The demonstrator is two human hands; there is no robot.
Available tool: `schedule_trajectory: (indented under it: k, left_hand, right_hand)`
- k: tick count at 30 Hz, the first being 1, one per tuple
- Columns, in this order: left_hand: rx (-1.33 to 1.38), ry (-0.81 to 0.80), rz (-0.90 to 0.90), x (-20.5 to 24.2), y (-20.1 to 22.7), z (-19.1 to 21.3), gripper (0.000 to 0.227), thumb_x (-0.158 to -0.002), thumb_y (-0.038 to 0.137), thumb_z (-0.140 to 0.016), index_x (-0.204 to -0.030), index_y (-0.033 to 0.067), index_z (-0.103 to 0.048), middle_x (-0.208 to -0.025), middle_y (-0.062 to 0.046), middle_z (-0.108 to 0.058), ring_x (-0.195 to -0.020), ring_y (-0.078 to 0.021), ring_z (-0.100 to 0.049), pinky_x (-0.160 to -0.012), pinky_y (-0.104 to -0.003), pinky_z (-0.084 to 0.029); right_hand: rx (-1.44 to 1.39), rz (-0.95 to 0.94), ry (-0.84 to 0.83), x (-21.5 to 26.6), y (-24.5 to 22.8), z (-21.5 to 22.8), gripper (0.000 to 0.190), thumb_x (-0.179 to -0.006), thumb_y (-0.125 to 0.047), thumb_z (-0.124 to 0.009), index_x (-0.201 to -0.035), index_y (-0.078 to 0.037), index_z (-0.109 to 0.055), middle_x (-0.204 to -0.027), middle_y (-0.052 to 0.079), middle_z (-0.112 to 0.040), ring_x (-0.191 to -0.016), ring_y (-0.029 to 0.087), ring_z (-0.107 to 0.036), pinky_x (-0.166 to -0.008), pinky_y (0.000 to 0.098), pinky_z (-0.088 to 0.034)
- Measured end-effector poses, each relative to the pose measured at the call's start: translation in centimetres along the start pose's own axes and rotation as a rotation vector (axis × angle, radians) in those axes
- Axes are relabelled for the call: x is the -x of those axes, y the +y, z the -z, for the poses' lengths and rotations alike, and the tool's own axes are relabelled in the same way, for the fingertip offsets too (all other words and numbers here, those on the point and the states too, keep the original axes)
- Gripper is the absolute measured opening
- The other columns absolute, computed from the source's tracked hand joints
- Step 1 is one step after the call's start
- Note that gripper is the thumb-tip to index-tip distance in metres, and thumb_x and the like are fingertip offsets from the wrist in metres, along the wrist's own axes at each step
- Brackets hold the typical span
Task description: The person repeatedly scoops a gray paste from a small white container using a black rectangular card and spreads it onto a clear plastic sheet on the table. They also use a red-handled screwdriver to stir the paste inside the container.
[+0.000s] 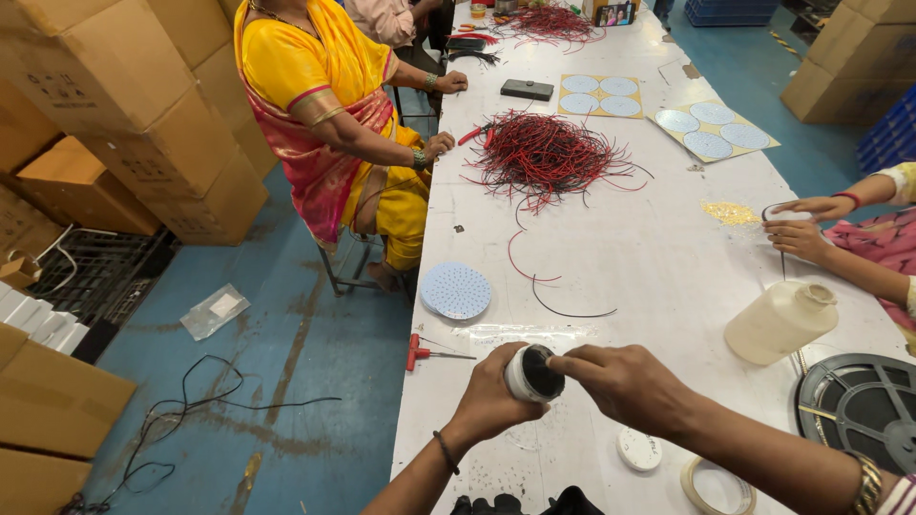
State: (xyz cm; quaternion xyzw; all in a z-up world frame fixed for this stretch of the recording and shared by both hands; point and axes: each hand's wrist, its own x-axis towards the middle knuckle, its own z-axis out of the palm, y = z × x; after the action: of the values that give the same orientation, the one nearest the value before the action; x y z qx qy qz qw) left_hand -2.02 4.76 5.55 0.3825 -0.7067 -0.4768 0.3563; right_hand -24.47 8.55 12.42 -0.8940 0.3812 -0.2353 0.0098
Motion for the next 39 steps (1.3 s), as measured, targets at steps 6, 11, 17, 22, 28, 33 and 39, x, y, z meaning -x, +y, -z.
schedule_trajectory:
  k: [6, 11, 17, 22, 28, 33, 39]
  left_hand:
    - [-0.053, -0.009, -0.005, -0.2, 0.3, -0.2, 0.071, -0.060, 0.020, -0.087, -0.124, 0.0061, -0.062, -0.117, -0.009, -0.069, -0.107, -0.0224, -0.071, -0.093, -0.033, -0.059]
    - [-0.126, 0.034, -0.068, 0.4, 0.7, -0.7, 0.069, -0.059, 0.018, -0.087, -0.123, 0.0058, -0.064, -0.119, -0.011, -0.068, -0.109, -0.0268, -0.070, -0.093, -0.035, -0.057]
    - [-0.159, 0.061, -0.037, 1.1, -2.2, -2.2, 0.067, -0.059, 0.018, -0.086, -0.122, 0.0060, -0.065, -0.117, -0.013, -0.069, -0.107, -0.0288, -0.070, -0.095, -0.036, -0.057]
    - [-0.266, 0.089, -0.064, 0.9, -10.3, -4.5, 0.076, -0.058, 0.023, -0.091, -0.126, 0.0034, -0.063, -0.121, -0.019, -0.068, -0.115, -0.0356, -0.065, -0.101, -0.040, -0.052]
    - [-0.324, 0.008, 0.110, -9.5, -15.4, -7.3, 0.079, -0.058, 0.026, -0.094, -0.128, 0.0068, -0.062, -0.125, -0.019, -0.065, -0.119, -0.0366, -0.062, -0.102, -0.042, -0.049]
    - [-0.272, -0.016, 0.076, -4.3, -16.1, -8.1, 0.071, -0.057, 0.021, -0.091, -0.123, 0.0102, -0.064, -0.119, -0.017, -0.067, -0.113, -0.0365, -0.064, -0.098, -0.043, -0.051]
    - [-0.330, -0.032, 0.058, 1.6, -8.7, -6.5, 0.063, -0.057, 0.014, -0.087, -0.117, 0.0143, -0.067, -0.111, -0.014, -0.069, -0.107, -0.0364, -0.066, -0.093, -0.043, -0.055]
  right_hand:
    - [0.027, 0.039, 0.063, 0.1, -0.1, -0.7, 0.043, -0.077, 0.004, -0.067, -0.119, -0.005, -0.068, -0.103, 0.014, -0.077, -0.073, 0.028, -0.077, -0.059, 0.0340, -0.062]
    - [-0.050, -0.152, -0.036, -0.2, -1.0, -0.5, 0.041, -0.080, 0.001, -0.069, -0.120, -0.009, -0.069, -0.102, 0.013, -0.077, -0.069, 0.029, -0.076, -0.057, 0.0340, -0.061]
    - [-0.316, -0.379, -0.076, 0.2, -0.5, -0.9, 0.031, -0.085, -0.012, -0.072, -0.115, -0.013, -0.069, -0.092, 0.010, -0.079, -0.080, 0.030, -0.077, -0.069, 0.0379, -0.061]
    - [-0.369, -0.613, -0.147, 3.5, 2.4, -6.5, 0.023, -0.084, -0.020, -0.075, -0.107, -0.015, -0.076, -0.087, 0.009, -0.079, -0.083, 0.029, -0.078, -0.072, 0.0362, -0.061]
    - [-0.250, -0.406, -0.244, 5.7, 11.2, -12.9, 0.019, -0.096, -0.029, -0.064, -0.105, -0.016, -0.075, -0.093, 0.012, -0.076, -0.091, 0.030, -0.074, -0.081, 0.0436, -0.056]
    - [-0.140, -0.530, -0.329, 8.4, 8.4, -13.7, 0.021, -0.098, -0.038, -0.066, -0.106, -0.018, -0.068, -0.084, 0.013, -0.073, -0.083, 0.034, -0.072, -0.076, 0.0482, -0.054]
    - [-0.122, -0.533, -0.142, 8.4, 1.4, -8.4, 0.021, -0.090, -0.031, -0.067, -0.109, -0.019, -0.067, -0.075, 0.009, -0.073, -0.067, 0.034, -0.070, -0.061, 0.0472, -0.053]
